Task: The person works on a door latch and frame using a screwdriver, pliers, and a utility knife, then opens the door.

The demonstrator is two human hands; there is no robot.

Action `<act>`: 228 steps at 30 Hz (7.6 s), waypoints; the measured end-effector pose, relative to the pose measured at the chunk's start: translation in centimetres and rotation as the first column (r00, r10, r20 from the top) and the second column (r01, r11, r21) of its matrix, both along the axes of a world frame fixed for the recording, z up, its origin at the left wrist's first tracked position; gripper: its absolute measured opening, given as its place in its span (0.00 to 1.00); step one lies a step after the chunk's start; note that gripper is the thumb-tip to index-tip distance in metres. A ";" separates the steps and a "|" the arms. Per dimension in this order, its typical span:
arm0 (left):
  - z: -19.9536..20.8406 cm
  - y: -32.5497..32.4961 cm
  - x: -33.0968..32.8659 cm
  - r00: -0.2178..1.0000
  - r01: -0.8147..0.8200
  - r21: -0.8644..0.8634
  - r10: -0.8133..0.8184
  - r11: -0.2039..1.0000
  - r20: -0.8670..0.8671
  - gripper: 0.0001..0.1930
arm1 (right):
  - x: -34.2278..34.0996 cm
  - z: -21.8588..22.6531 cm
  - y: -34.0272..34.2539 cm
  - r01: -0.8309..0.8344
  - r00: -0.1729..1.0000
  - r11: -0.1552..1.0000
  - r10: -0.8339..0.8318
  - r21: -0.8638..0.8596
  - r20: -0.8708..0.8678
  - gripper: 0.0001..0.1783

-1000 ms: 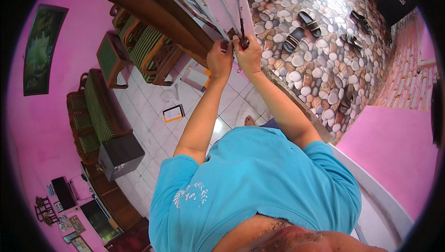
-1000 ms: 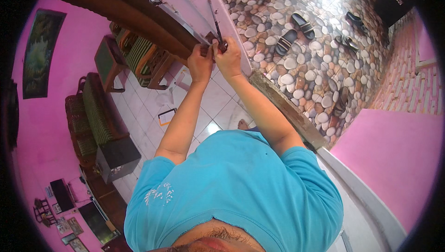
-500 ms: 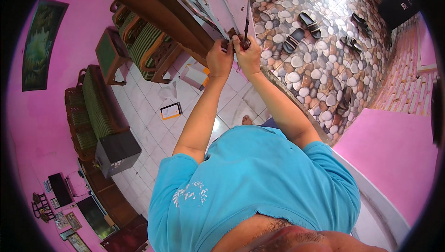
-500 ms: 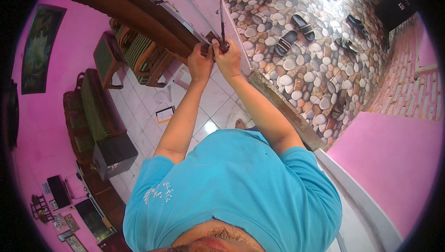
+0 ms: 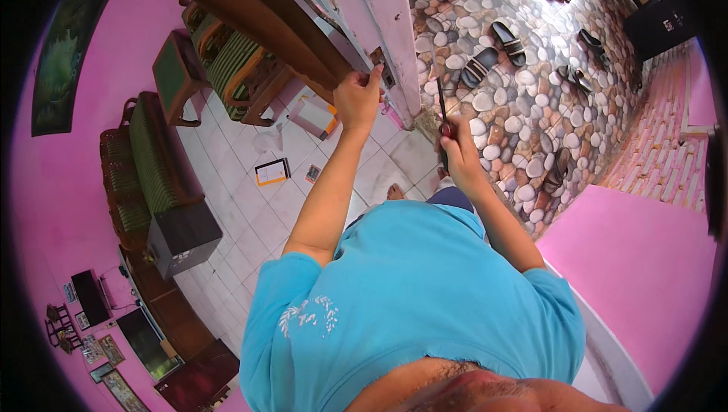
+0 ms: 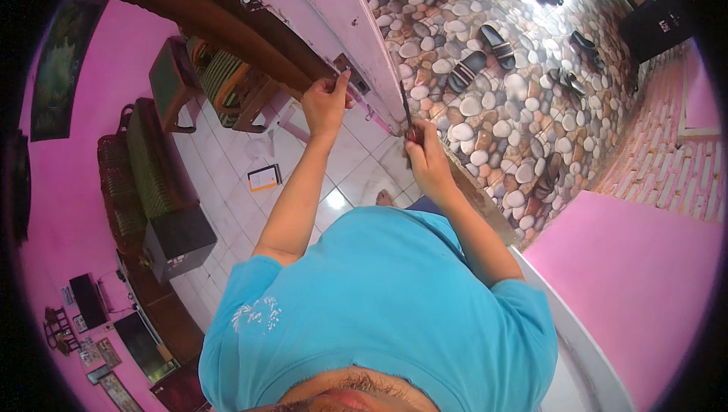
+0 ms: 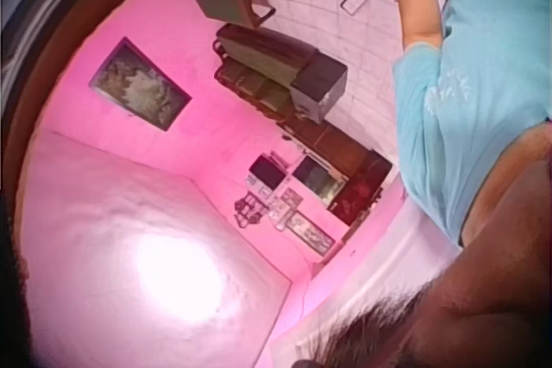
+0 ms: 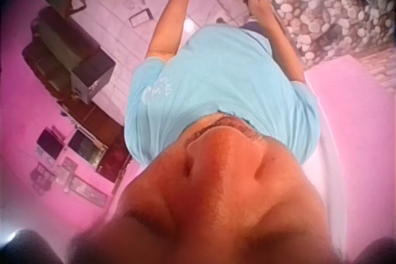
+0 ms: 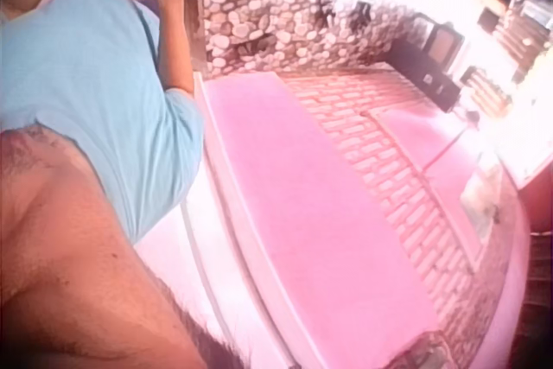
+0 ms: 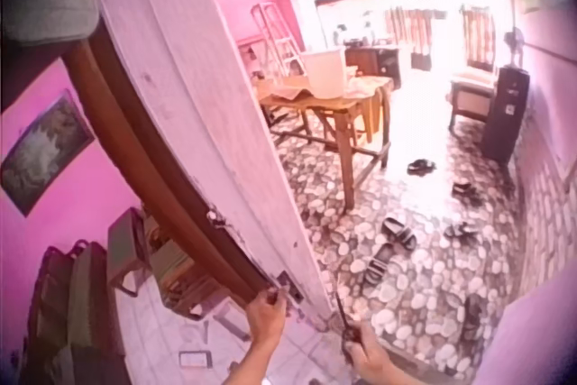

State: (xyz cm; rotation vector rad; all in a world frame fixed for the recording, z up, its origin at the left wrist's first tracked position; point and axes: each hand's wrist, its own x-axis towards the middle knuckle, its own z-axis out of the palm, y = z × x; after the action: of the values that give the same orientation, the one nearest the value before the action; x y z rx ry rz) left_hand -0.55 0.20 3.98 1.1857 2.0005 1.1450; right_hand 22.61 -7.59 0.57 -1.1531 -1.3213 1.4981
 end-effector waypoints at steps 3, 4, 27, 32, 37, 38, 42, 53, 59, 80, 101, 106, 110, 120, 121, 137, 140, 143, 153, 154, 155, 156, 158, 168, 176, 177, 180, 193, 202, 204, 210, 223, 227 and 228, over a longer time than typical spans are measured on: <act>0.5 0.1 1.1 0.966 -0.036 -0.018 0.040 0.999 0.257 0.20 | 2.2 2.5 -1.5 -0.048 0.970 0.973 -0.009 0.227 0.243 0.21; 0.6 0.1 1.4 0.919 -0.058 -0.011 0.058 0.998 0.390 0.19 | 2.5 3.2 -1.5 -0.052 0.970 0.973 -0.005 0.226 0.245 0.21; -0.6 0.8 3.9 0.593 -0.406 0.063 0.210 0.912 0.777 0.14 | 3.6 5.1 2.3 -0.280 0.917 0.916 0.166 0.289 0.363 0.24; -0.9 1.0 3.7 0.568 -0.398 0.077 0.179 0.914 0.803 0.14 | 3.5 4.8 2.8 -0.289 0.914 0.910 0.170 0.297 0.368 0.24; -0.7 1.1 3.7 0.584 -0.384 0.079 0.176 0.920 0.792 0.13 | 3.2 4.4 3.1 -0.297 0.916 0.904 0.179 0.306 0.360 0.23; -0.6 1.1 3.7 0.585 -0.384 0.079 0.176 0.920 0.791 0.13 | 3.2 4.5 3.1 -0.304 0.912 0.908 0.189 0.289 0.365 0.23; -0.5 1.0 3.8 0.592 -0.368 0.078 0.169 0.927 0.788 0.11 | 3.2 5.0 3.1 -0.316 0.906 0.919 0.217 0.237 0.365 0.22; -0.8 1.1 3.6 0.571 -0.378 0.082 0.163 0.922 0.805 0.11 | 2.9 5.3 3.1 -0.311 0.878 0.914 0.171 0.262 0.447 0.24; -0.6 1.0 3.8 0.594 -0.363 0.087 0.158 0.928 0.789 0.12 | 2.8 5.7 3.0 -0.294 0.872 0.921 0.150 0.255 0.465 0.24; -0.4 0.7 3.7 0.515 -0.356 0.104 0.102 0.929 0.851 0.10 | 2.8 4.2 3.6 -0.388 0.885 0.848 0.234 -0.361 -0.402 0.17; -1.3 0.7 3.4 0.481 -0.368 0.030 0.163 0.929 0.862 0.07 | 3.0 4.7 3.7 -0.368 0.891 0.795 0.154 -0.483 -0.427 0.16; -1.5 0.8 3.3 0.475 -0.372 0.014 0.178 0.928 0.862 0.05 | 3.1 3.5 3.6 -0.374 0.907 0.813 0.220 -0.446 -0.359 0.15; -1.6 0.8 3.3 0.484 -0.377 0.012 0.186 0.926 0.855 0.05 | 2.8 5.1 3.2 -0.360 0.900 0.815 0.175 -0.454 -0.400 0.17; -1.3 0.9 3.5 0.476 -0.385 0.009 0.190 0.923 0.859 0.06 | 3.3 4.2 3.5 -0.426 0.873 0.707 0.158 -0.565 -0.461 0.18; -1.3 0.8 3.5 0.476 -0.383 0.015 0.183 0.924 0.860 0.06 | 3.3 4.2 3.4 -0.426 0.874 0.707 0.159 -0.565 -0.459 0.18; -1.4 0.9 3.4 0.466 -0.374 0.001 0.187 0.927 0.865 0.09 | 3.3 5.1 3.8 -0.366 0.874 0.687 0.023 -0.628 -0.485 0.16; -1.4 0.9 3.4 0.464 -0.375 -0.005 0.193 0.927 0.865 0.10 | 3.3 4.9 4.0 -0.403 0.843 0.633 -0.023 -0.661 -0.537 0.15; -1.3 1.0 3.4 0.461 -0.383 0.014 0.178 0.924 0.870 0.10 | 4.0 4.3 4.5 -0.463 0.807 0.619 0.000 -0.634 -0.590 0.14; -1.3 0.6 3.6 0.463 -0.376 0.042 0.148 0.926 0.874 0.08 | 4.0 3.4 4.3 -0.646 0.572 0.460 -0.237 -0.609 -0.785 0.17; -1.4 0.6 3.7 0.469 -0.375 0.053 0.140 0.926 0.872 0.07 | 3.9 2.9 4.2 -0.644 0.573 0.461 -0.238 -0.610 -0.784 0.17; -1.4 0.6 3.8 0.468 -0.372 0.052 0.139 0.927 0.873 0.07 | 3.8 2.4 4.1 -0.711 0.497 0.433 -0.249 -0.554 -0.832 0.18; -1.4 0.7 3.9 0.469 -0.370 0.060 0.130 0.927 0.874 0.07 | 3.8 2.1 4.0 -0.772 0.416 0.405 -0.261 -0.491 -0.871 0.18; -1.5 0.6 3.8 0.470 -0.370 0.070 0.122 0.926 0.874 0.06 | 3.6 2.5 3.7 -0.752 0.430 0.440 -0.238 -0.491 -0.871 0.18; -1.4 0.7 3.7 0.418 -0.385 0.052 0.124 0.922 0.900 0.06 | 3.3 4.8 4.0 -0.475 0.811 0.569 -0.012 -0.671 -0.585 0.23; -1.3 0.5 3.5 0.380 -0.355 0.033 0.112 0.934 0.918 0.04 | 3.2 3.3 3.4 -0.622 0.638 0.469 -0.161 -0.627 -0.753 0.21; -1.2 0.6 3.6 0.384 -0.352 0.039 0.106 0.935 0.917 0.04 | 3.2 3.3 3.5 -0.687 0.525 0.442 -0.248 -0.577 -0.814 0.21; -1.2 0.6 3.6 0.384 -0.355 0.046 0.101 0.934 0.918 0.04 | 3.1 3.0 3.5 -0.691 0.521 0.440 -0.246 -0.574 -0.817 0.21; -0.8 0.7 4.1 0.374 -0.395 0.038 0.123 0.918 0.919 0.05 | 3.6 4.0 3.8 -0.611 0.697 0.450 -0.083 -0.651 -0.712 0.24; -1.7 0.7 3.8 0.359 -0.396 0.064 0.090 0.916 0.929 0.05 | 3.1 4.8 2.4 -0.291 0.950 0.764 0.156 -0.576 -0.272 0.22; -1.7 0.8 3.8 0.362 -0.404 0.065 0.095 0.912 0.927 0.05 | 3.5 4.1 3.0 -0.422 0.871 0.648 0.096 -0.634 -0.482 0.21; -1.8 0.5 3.6 0.356 -0.393 0.039 0.113 0.919 0.928 0.05 | 2.7 5.8 1.4 -0.306 0.915 0.725 0.043 -0.618 -0.402 0.17; -1.7 0.9 3.6 0.368 -0.389 0.040 0.116 0.920 0.922 0.04 | 3.0 6.2 1.0 -0.254 0.943 0.813 0.088 -0.523 -0.322 0.18; -1.7 0.7 3.7 0.365 -0.373 0.037 0.110 0.927 0.925 0.04 | 2.6 5.5 0.8 -0.116 0.993 0.968 0.121 -0.222 0.010 0.18; -1.6 0.8 3.7 0.373 -0.380 0.043 0.111 0.924 0.921 0.05 | 2.9 6.1 1.2 -0.218 0.961 0.818 0.086 -0.532 -0.262 0.19</act>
State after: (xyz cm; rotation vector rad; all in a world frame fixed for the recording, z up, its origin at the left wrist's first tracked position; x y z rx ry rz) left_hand 3.17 1.02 2.38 0.1295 1.1462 1.7360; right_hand 25.47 -6.41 6.65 -1.1930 -0.8489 2.1607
